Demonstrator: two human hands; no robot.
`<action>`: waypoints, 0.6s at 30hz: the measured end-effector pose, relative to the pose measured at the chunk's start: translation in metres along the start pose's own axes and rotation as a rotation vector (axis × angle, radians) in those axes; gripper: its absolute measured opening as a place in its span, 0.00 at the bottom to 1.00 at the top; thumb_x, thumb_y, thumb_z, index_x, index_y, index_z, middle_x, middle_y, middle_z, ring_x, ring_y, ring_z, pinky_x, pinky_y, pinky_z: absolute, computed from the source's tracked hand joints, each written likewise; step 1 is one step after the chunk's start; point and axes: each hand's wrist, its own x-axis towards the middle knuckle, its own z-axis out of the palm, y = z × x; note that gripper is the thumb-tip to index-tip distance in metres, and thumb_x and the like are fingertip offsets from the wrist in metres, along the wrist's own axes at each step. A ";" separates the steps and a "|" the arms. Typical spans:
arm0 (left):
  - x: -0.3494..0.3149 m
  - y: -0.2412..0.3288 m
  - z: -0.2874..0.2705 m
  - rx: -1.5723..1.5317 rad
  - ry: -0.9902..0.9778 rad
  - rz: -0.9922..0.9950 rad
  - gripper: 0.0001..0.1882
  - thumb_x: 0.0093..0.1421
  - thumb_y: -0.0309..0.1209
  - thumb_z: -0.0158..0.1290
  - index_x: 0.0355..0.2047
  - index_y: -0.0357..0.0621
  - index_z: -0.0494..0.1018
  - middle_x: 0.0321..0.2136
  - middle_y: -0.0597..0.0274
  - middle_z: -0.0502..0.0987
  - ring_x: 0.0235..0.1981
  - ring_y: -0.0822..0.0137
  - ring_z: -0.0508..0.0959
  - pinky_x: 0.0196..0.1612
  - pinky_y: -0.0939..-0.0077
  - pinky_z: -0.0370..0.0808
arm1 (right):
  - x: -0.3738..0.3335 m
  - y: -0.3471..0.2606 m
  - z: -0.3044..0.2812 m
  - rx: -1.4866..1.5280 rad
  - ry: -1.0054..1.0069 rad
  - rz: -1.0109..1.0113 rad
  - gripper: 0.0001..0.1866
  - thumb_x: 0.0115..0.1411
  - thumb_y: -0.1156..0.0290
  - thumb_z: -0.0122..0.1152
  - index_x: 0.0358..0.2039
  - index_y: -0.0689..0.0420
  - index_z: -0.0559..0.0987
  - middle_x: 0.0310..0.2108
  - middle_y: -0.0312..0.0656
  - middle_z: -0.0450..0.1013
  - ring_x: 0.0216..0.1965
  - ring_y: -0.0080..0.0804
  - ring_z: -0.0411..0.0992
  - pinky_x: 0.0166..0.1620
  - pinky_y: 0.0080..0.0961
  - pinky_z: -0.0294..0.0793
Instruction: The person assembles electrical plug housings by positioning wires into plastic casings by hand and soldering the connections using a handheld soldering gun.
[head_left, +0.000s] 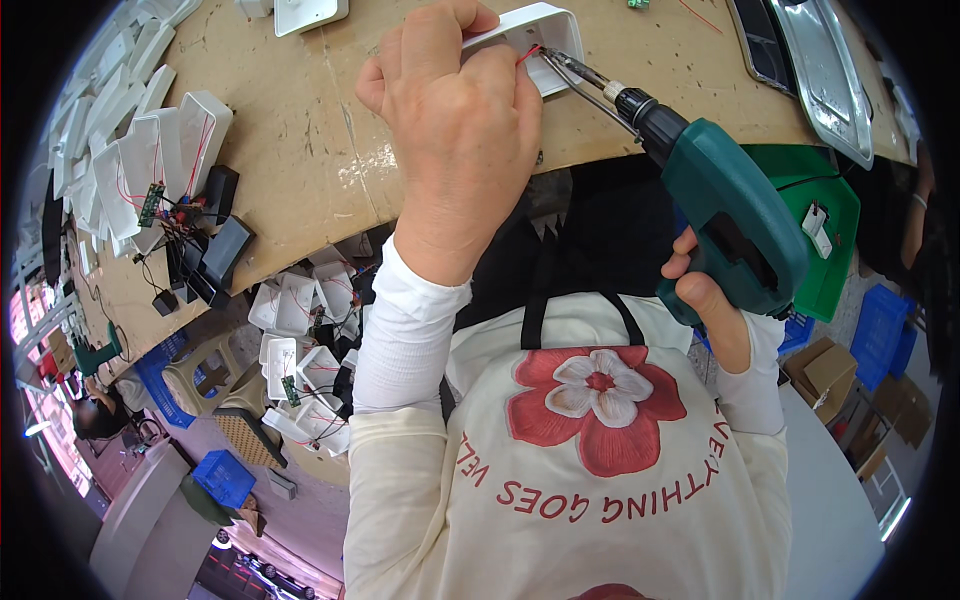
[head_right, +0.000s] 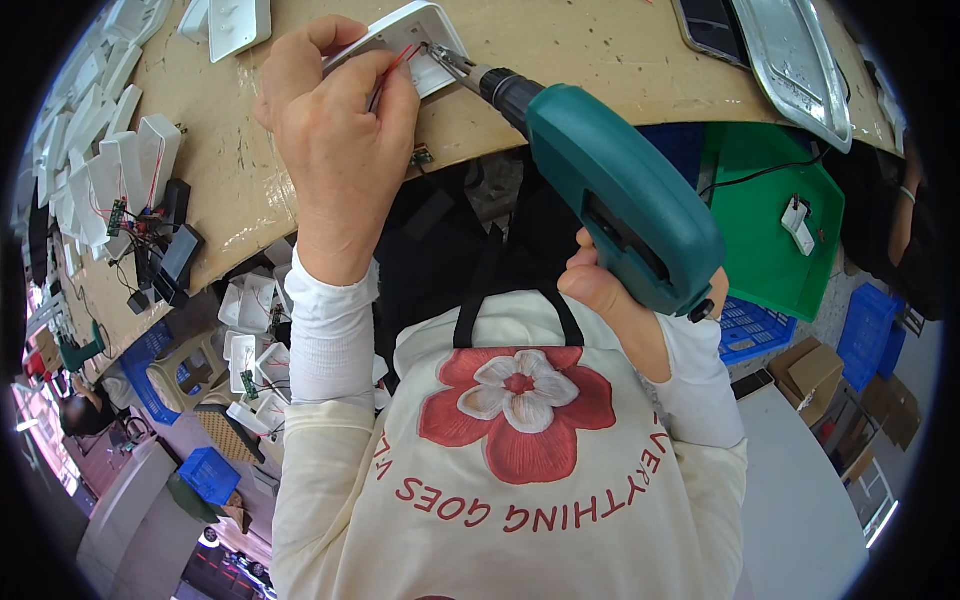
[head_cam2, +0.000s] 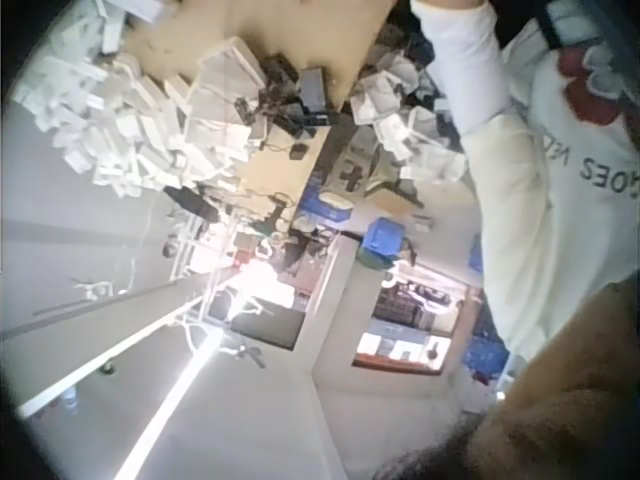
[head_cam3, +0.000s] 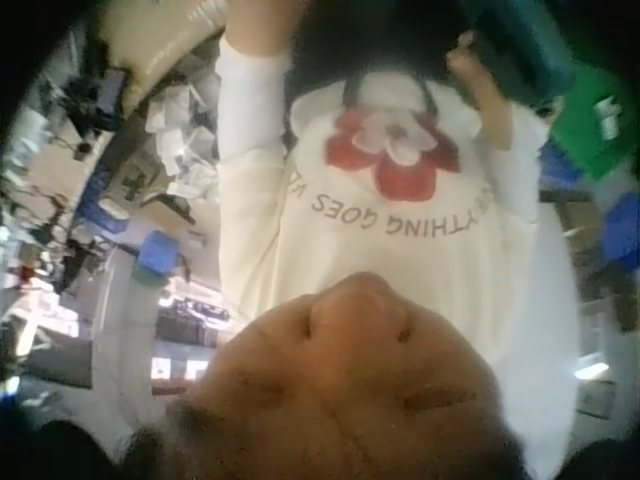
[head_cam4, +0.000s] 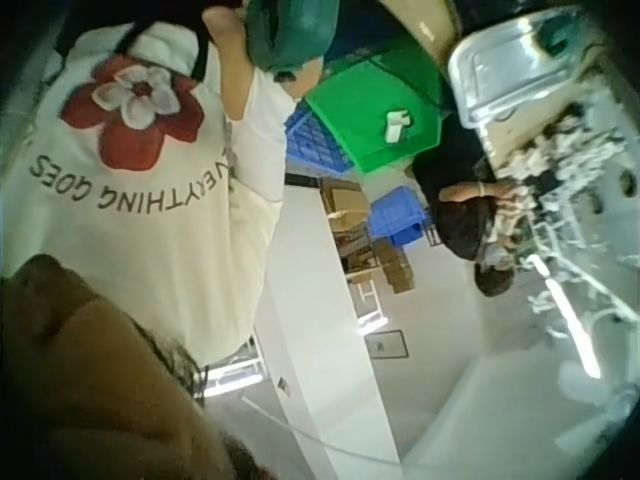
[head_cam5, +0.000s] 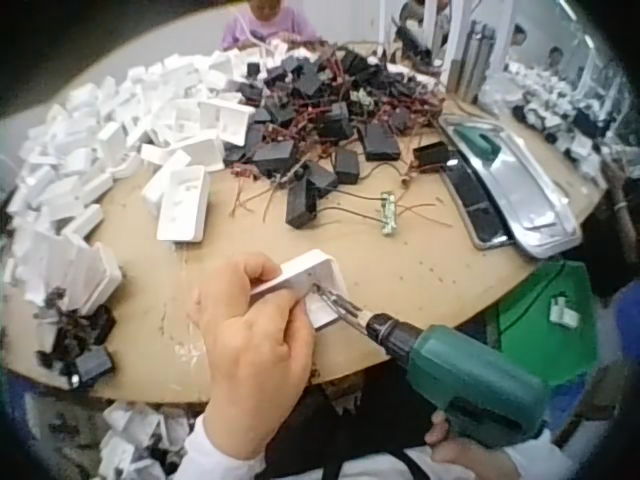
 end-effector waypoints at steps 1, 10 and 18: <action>0.000 0.000 0.000 0.000 0.001 0.000 0.05 0.40 0.19 0.53 0.21 0.36 0.72 0.30 0.56 0.70 0.33 0.58 0.69 0.37 0.66 0.59 | 0.000 -0.002 0.001 -0.001 0.000 -0.001 0.31 0.46 0.56 0.68 0.45 0.59 0.69 0.36 0.37 0.68 0.33 0.23 0.69 0.38 0.21 0.69; 0.000 -0.009 0.016 0.009 -0.010 -0.012 0.05 0.41 0.20 0.53 0.22 0.36 0.72 0.30 0.56 0.70 0.33 0.58 0.69 0.38 0.66 0.58 | 0.000 -0.006 0.002 0.014 -0.016 -0.056 0.37 0.46 0.57 0.68 0.54 0.59 0.64 0.45 0.43 0.69 0.33 0.22 0.70 0.39 0.20 0.70; 0.002 -0.035 0.058 -0.610 0.680 0.389 0.05 0.41 0.20 0.53 0.22 0.36 0.73 0.30 0.56 0.70 0.33 0.59 0.69 0.38 0.66 0.58 | 0.000 -0.006 0.004 0.035 -0.033 -0.051 0.38 0.46 0.56 0.68 0.54 0.58 0.64 0.46 0.43 0.68 0.33 0.22 0.70 0.39 0.20 0.70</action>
